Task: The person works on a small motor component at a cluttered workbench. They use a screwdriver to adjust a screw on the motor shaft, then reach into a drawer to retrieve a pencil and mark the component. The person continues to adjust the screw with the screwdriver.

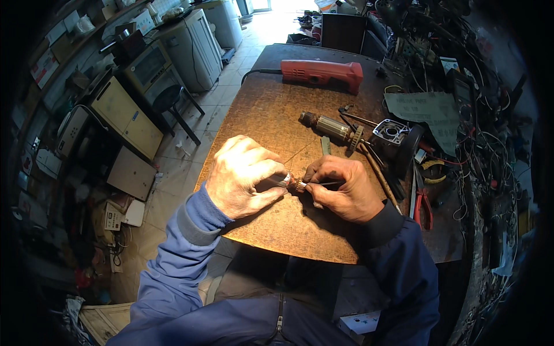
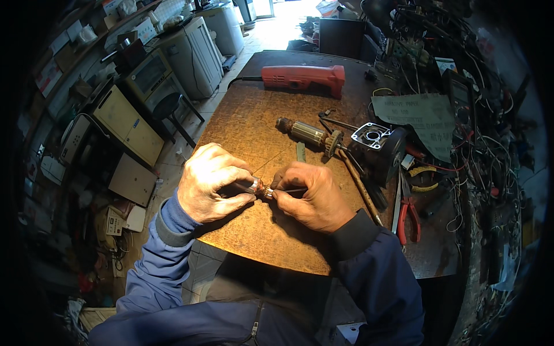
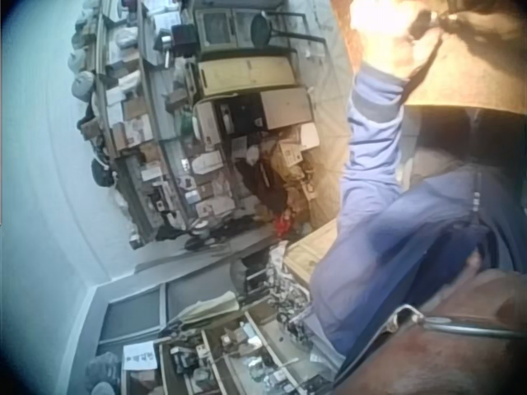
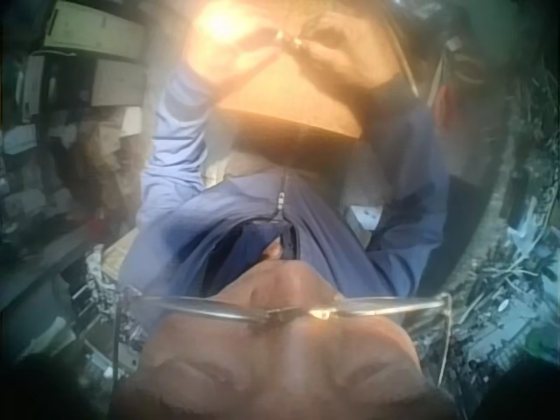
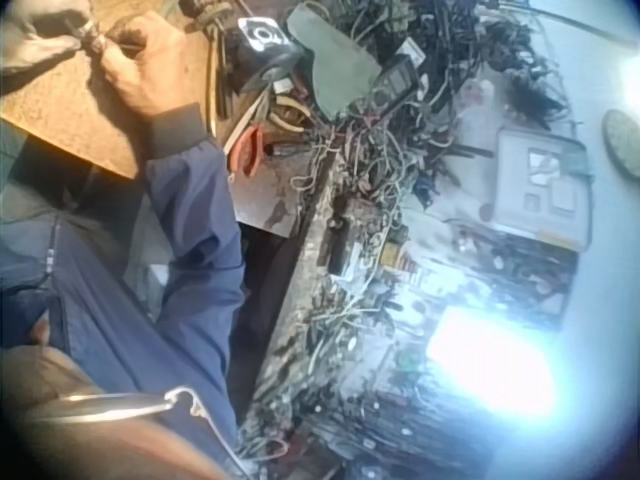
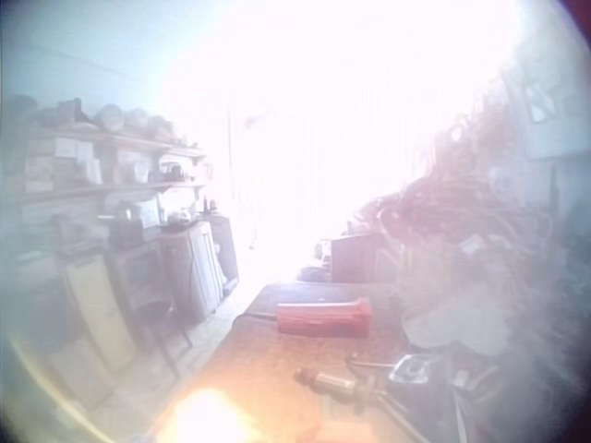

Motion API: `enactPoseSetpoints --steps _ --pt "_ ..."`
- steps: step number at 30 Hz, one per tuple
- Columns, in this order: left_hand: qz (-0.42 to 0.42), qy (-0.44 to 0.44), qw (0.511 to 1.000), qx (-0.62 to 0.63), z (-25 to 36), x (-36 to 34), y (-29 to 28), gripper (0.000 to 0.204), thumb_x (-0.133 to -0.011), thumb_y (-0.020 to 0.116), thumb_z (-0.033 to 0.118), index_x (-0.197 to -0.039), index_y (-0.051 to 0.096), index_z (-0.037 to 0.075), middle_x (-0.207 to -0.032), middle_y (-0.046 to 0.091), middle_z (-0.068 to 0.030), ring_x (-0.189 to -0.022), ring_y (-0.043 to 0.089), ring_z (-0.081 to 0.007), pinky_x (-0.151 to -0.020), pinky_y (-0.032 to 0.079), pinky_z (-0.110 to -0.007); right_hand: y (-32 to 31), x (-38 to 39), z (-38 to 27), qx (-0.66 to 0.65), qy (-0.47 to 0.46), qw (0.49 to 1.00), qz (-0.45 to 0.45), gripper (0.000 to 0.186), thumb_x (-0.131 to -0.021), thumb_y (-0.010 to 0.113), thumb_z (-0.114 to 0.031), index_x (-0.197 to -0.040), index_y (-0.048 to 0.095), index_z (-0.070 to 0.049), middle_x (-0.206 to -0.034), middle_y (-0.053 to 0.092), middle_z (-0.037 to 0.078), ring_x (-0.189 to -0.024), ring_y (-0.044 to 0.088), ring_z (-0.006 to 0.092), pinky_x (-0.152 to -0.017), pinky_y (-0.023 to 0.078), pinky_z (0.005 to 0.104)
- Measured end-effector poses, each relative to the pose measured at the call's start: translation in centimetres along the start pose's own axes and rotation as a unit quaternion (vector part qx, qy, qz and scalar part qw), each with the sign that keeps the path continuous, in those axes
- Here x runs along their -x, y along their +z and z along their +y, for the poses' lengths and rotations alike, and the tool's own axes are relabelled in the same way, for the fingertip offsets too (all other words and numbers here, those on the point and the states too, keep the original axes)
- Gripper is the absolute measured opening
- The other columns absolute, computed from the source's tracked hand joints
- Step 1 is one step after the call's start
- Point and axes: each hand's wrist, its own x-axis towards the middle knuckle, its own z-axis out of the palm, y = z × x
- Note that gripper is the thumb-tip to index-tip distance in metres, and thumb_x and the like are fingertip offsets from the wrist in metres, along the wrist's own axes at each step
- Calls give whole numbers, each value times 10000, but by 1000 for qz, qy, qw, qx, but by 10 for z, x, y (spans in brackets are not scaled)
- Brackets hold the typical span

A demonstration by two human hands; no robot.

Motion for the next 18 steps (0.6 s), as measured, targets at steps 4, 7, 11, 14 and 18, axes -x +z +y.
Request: enactPoseSetpoints --steps 4,7,11,14,18 --pt "-2 -4 1000 -1 0 0 0 341 -661 926 229 -928 741 125 -959 752 -40 -917 688 -275 -906 514 -460 0 1 -7 -90 53 995 -8 80 -916 719 22 -847 688 48 -863 691 77 -665 645 106 -584 507 273" --pt "-1 -4 1000 1 1 -1 -1 345 -657 926 226 -928 737 128 -951 748 -38 -914 686 -277 -906 514 -460 0 1 -10 -126 93 988 2 102 -938 724 18 -850 692 58 -857 682 62 -645 633 82 -564 496 252" --pt "7 10 1000 -4 1 -3 -1 359 -645 950 216 -930 751 125 -935 749 -34 -864 684 -264 -845 517 -426 1 0 -10 -103 88 991 13 107 -936 769 -17 -884 722 64 -849 681 59 -641 625 76 -555 484 242" --pt "9 14 1000 -7 0 -3 -2 364 -640 960 208 -931 758 121 -930 751 -33 -841 684 -257 -813 518 -409 1 -1 -10 -71 78 994 8 106 -930 791 -46 -915 752 51 -843 689 64 -659 628 82 -569 483 250" --pt "9 14 1000 -8 1 -3 -3 362 -641 958 204 -930 758 120 -930 751 -33 -840 684 -256 -812 518 -409 0 -1 -7 -30 65 997 6 107 -924 799 -77 -932 772 26 -864 707 81 -729 654 113 -627 502 283"
